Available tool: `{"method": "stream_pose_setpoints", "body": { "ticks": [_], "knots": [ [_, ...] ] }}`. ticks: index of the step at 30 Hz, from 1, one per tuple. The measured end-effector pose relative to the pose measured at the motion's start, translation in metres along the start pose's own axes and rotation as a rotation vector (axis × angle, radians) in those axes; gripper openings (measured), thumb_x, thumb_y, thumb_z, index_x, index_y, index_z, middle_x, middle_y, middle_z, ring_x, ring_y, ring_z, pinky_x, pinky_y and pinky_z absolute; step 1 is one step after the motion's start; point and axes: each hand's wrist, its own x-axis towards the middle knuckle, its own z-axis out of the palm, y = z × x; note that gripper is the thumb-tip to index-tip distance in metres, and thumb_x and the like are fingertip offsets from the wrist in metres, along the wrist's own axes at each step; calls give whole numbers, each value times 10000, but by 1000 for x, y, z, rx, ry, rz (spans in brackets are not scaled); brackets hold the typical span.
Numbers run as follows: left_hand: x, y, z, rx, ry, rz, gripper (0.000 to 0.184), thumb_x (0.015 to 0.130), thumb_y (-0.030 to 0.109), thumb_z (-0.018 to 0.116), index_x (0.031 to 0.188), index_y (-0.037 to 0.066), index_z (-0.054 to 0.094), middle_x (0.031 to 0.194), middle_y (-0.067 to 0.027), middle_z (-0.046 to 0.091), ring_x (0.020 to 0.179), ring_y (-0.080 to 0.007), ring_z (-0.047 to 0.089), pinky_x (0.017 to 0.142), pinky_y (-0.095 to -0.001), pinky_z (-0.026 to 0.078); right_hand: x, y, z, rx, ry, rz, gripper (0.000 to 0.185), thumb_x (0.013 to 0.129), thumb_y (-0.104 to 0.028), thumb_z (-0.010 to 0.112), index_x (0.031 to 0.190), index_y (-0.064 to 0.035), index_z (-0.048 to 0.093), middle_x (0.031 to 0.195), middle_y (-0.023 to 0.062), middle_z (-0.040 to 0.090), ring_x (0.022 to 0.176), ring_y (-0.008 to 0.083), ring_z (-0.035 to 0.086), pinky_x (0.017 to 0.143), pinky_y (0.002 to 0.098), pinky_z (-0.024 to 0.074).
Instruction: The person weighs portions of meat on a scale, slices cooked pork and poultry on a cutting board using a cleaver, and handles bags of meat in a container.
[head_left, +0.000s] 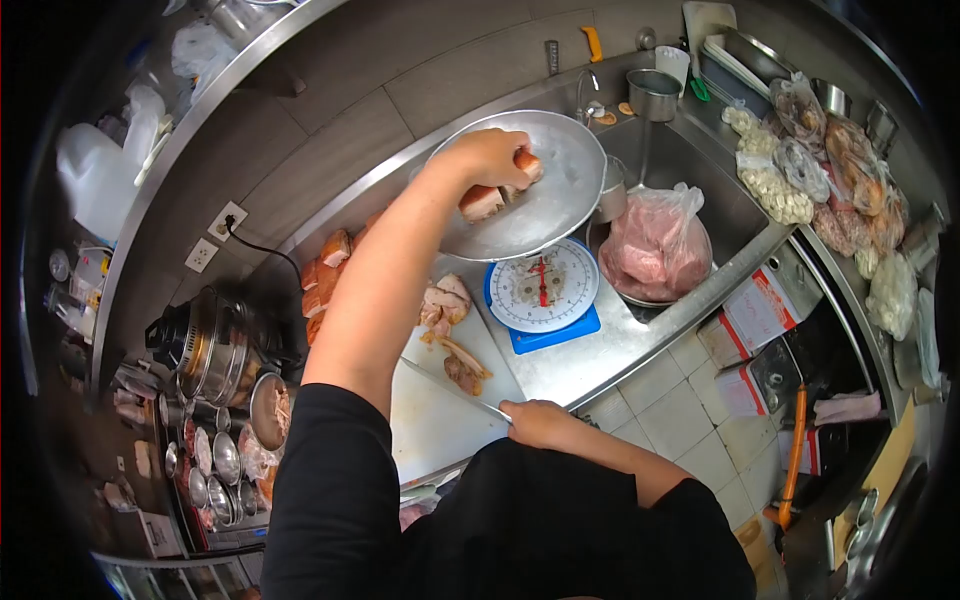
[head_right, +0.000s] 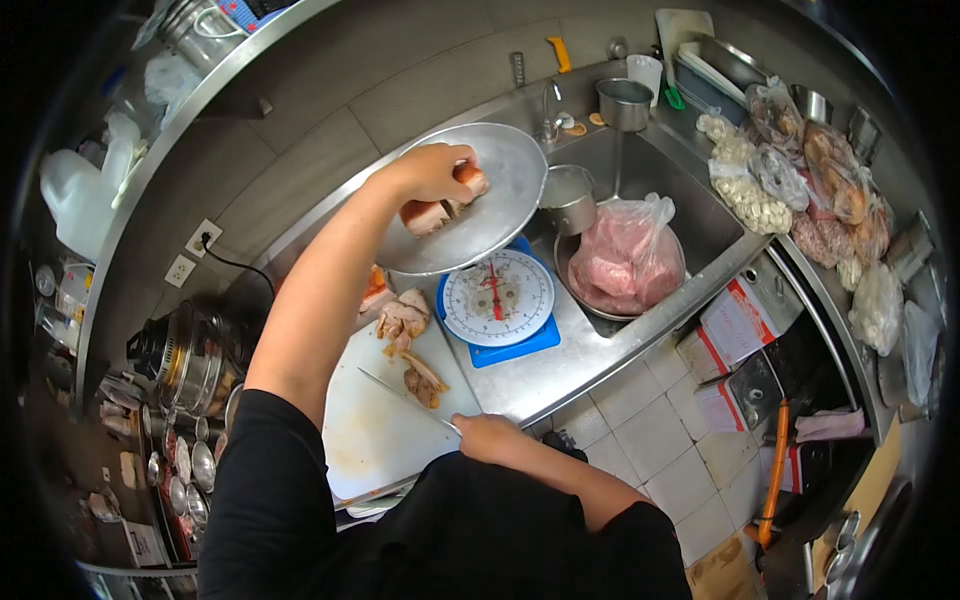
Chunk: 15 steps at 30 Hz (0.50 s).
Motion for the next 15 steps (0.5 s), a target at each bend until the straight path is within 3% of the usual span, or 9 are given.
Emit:
{"method": "stream_pose_setpoints", "body": {
  "ticks": [3,5,7,8,12,15],
  "knots": [
    [-3,-6,-6,-33,-78,-94,559,733,337,780,1236,148,627,1113,-146,689,1030,-312,659,881,-408,518,5,4,-3,9,-13,-18,334,903,-218,606,1198,-64,572,978,248,722,952,435,699,865,529,546],
    [-7,-11,-10,-35,-120,-110,592,757,415,777,1269,159,623,1151,-137,691,1075,-296,653,894,-417,516,8,4,-4,-5,-24,-16,341,900,-217,608,1200,-57,574,976,252,722,953,440,698,871,529,546],
    [-11,-13,-11,-125,-170,-148,656,802,578,734,1310,180,618,1197,-131,692,1116,-283,644,933,-424,502,9,4,-3,-1,-36,-23,334,902,-211,605,1197,-58,574,982,253,721,964,443,697,879,530,545],
    [-9,-17,-11,-111,-174,-138,726,862,738,613,1360,210,621,1223,-120,688,1123,-275,639,955,-422,488,9,3,-4,-9,-31,-25,329,903,-208,602,1196,-60,574,990,252,721,971,441,696,882,530,545],
    [-10,-26,-20,-209,-68,-161,771,939,781,463,1426,201,608,1354,-124,652,1156,-267,644,1025,-422,477,8,-1,-9,-18,-43,-5,319,908,-202,598,1195,-63,577,1015,248,720,996,434,694,894,525,542],
    [-20,-33,-27,-262,72,-149,818,926,777,490,1438,148,594,1402,-129,630,1148,-270,656,1063,-441,470,2,-10,-14,-7,-33,17,298,898,-165,569,1177,-64,595,1024,253,719,1011,437,691,902,531,534]
  ]
}}
